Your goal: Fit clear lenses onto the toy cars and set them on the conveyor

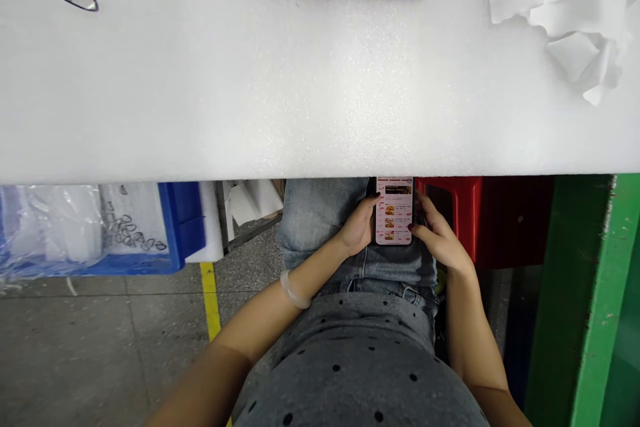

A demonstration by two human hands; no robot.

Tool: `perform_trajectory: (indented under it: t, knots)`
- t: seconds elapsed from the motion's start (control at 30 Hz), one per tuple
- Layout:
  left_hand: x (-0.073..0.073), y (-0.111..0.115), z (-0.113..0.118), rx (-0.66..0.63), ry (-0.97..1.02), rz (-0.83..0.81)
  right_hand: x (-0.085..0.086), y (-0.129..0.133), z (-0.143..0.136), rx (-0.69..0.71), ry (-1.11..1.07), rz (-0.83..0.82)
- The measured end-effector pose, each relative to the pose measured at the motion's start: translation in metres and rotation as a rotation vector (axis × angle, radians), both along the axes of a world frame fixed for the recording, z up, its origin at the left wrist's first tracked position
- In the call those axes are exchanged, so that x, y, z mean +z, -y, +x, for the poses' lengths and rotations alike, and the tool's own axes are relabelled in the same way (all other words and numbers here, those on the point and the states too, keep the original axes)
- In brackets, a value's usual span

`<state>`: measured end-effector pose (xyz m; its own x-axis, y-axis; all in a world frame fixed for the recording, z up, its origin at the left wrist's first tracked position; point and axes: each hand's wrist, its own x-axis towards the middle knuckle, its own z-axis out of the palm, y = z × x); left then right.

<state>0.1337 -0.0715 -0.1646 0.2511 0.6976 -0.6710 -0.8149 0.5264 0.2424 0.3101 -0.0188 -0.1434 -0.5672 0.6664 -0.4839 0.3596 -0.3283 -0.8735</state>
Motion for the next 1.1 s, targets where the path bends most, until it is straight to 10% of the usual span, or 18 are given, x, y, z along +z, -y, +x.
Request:
perform_trajectory:
  t: [0.77,1.1]
  knots:
    - [0.000,0.000,0.000,-0.001,-0.037,-0.016,-0.007,0.000,-0.001,-0.076,0.020,-0.008]
    - [-0.005,0.004,0.000,-0.004,-0.127,0.024,0.001,-0.003,0.013,0.224,0.044,0.078]
